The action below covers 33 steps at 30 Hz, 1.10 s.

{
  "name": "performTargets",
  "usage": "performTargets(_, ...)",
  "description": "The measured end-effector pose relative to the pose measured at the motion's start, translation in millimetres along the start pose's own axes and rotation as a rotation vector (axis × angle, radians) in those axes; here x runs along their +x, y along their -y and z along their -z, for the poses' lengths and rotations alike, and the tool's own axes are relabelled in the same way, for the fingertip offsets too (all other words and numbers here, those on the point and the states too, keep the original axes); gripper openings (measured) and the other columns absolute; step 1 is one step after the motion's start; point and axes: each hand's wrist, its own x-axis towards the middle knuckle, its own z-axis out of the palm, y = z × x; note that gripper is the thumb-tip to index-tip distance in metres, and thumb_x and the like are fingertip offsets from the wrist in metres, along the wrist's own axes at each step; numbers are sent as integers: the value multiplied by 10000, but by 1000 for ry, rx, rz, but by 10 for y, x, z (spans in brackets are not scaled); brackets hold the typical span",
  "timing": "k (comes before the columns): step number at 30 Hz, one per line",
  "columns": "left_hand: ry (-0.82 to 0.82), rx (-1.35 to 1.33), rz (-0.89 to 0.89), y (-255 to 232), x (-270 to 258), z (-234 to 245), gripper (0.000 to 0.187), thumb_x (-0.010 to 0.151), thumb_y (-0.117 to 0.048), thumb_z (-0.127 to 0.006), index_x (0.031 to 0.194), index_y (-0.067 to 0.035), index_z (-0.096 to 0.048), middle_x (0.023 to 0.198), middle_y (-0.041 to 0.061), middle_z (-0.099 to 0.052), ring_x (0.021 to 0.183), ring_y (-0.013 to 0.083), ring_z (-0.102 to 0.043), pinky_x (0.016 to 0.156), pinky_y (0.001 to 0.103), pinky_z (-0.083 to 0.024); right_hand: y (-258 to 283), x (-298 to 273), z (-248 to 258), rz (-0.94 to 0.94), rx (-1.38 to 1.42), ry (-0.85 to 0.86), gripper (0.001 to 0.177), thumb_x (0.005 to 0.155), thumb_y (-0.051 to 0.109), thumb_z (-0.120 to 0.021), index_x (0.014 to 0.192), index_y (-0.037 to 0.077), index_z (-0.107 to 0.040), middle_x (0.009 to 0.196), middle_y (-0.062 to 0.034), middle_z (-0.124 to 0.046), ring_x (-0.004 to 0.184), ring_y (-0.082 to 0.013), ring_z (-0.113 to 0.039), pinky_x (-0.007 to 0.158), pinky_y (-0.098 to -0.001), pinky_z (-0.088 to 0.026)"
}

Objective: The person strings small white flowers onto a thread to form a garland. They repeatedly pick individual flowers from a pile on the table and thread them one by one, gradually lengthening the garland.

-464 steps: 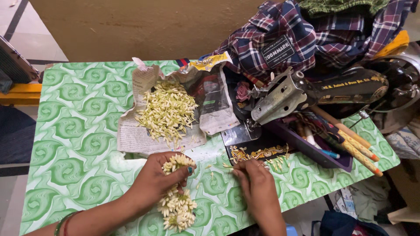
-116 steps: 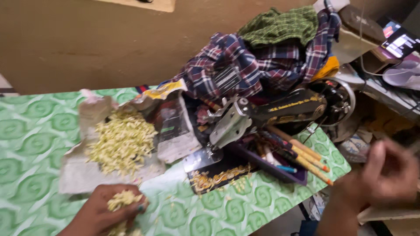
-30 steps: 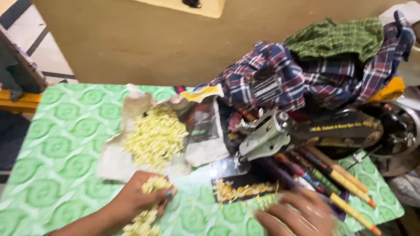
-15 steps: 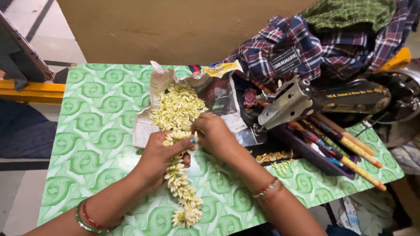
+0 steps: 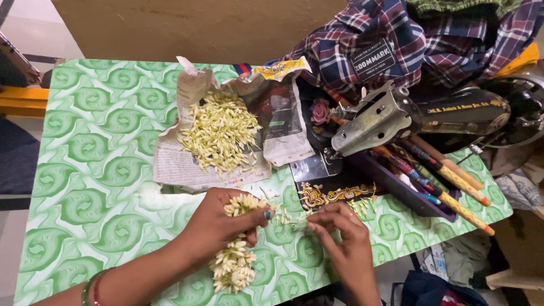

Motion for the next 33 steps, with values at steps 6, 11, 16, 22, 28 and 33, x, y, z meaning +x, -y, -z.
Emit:
performTargets(6,2,42,-9,36,-37,-49,169,887,-133,-774,855,31,-753,663,47,-699,547,89,-640,519,248,-525,-58,-343,-389,28,551,-318,95,821,-117,-747,904,-74,-736,1020,-141,-681,932,-170,-681,762,-287,-578)
performTargets(11,22,-36,-18,127,-70,-95,156,867,-103,-761,958,23,-775,774,60,-766,590,89,-669,551,236,-550,96,-422,-763,103,661,-353,115,816,-150,-738,908,-82,-734,1025,-201,-733,892,-201,-731,792,-299,-598)
performTargets(16,43,-66,-62,158,-72,-83,168,889,-108,-753,976,35,-770,807,68,-772,624,91,-680,568,233,-558,110,-370,-890,120,830,-346,105,845,-172,-717,910,-94,-691,1030,-217,-716,939,-211,-728,835,-320,-608)
performTargets(22,75,-18,-111,175,-78,-72,150,902,-81,-737,991,32,-779,832,87,-789,669,85,-697,599,229,-577,58,-342,-790,8,845,-258,84,846,-183,-696,901,-121,-704,1009,-200,-695,896,-208,-724,815,-334,-622)
performTargets(28,0,44,-141,167,-109,-107,107,875,-54,-735,933,29,-768,819,34,-767,717,69,-714,623,234,-599,186,-285,-726,38,654,-219,112,813,-153,-736,911,-99,-735,1024,-171,-706,903,-192,-723,799,-301,-609)
performTargets(33,-76,182,-169,137,-113,-86,89,873,-54,-747,923,18,-765,728,47,-724,637,69,-652,583,244,-553,283,-183,-350,251,97,-70,205,808,-25,-757,1010,-4,-784,1036,-95,-766,950,-207,-757,859,-319,-589)
